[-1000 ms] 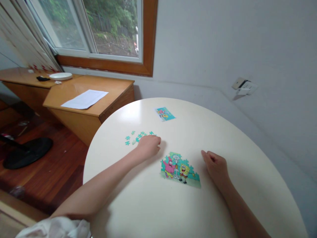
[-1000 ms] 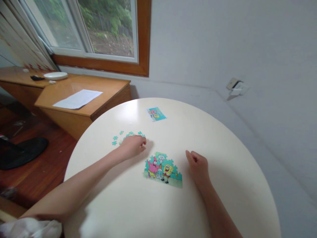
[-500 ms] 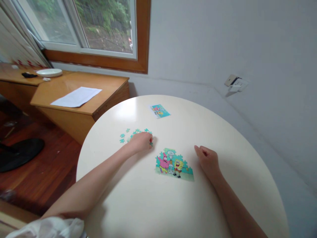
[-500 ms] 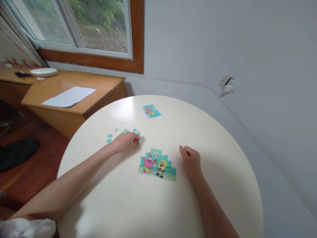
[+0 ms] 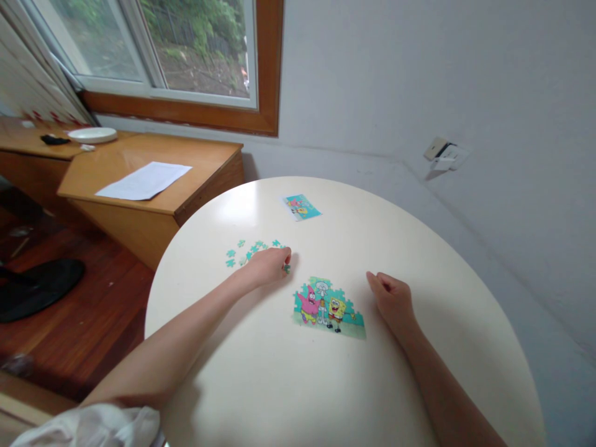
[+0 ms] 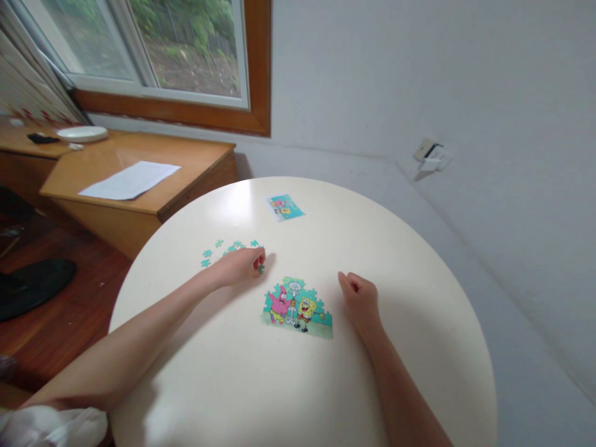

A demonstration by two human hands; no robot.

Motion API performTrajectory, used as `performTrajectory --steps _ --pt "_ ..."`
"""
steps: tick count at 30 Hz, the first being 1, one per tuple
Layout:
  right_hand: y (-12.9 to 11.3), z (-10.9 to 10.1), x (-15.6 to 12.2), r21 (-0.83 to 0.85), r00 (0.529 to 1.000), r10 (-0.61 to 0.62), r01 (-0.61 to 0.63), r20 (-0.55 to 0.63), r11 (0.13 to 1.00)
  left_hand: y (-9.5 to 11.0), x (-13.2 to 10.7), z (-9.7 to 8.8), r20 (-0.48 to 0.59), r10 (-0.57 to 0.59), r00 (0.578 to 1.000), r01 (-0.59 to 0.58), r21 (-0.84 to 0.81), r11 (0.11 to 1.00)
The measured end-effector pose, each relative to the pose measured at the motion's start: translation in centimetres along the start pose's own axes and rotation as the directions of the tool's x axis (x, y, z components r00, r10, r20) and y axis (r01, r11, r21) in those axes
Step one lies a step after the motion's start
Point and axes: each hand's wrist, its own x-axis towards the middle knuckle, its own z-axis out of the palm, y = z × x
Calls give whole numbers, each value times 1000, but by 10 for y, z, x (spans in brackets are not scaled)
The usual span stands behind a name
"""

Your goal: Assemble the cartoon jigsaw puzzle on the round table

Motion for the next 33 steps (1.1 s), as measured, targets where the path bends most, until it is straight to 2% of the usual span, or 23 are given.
performTrajectory --steps 25,28,33 --pt "3 0 1 -15 1000 -29 29 -2 999 5 -1 -1 3 -30 1000 30 -26 999" --pt "3 -1 1 -14 1000 -23 23 1 1000 1 2 -1 -44 -42 998 40 -48 998" --pt "1 -1 1 -21 1000 -22 22 3 1000 -20 12 -2 -219 -113 969 88 -118 989"
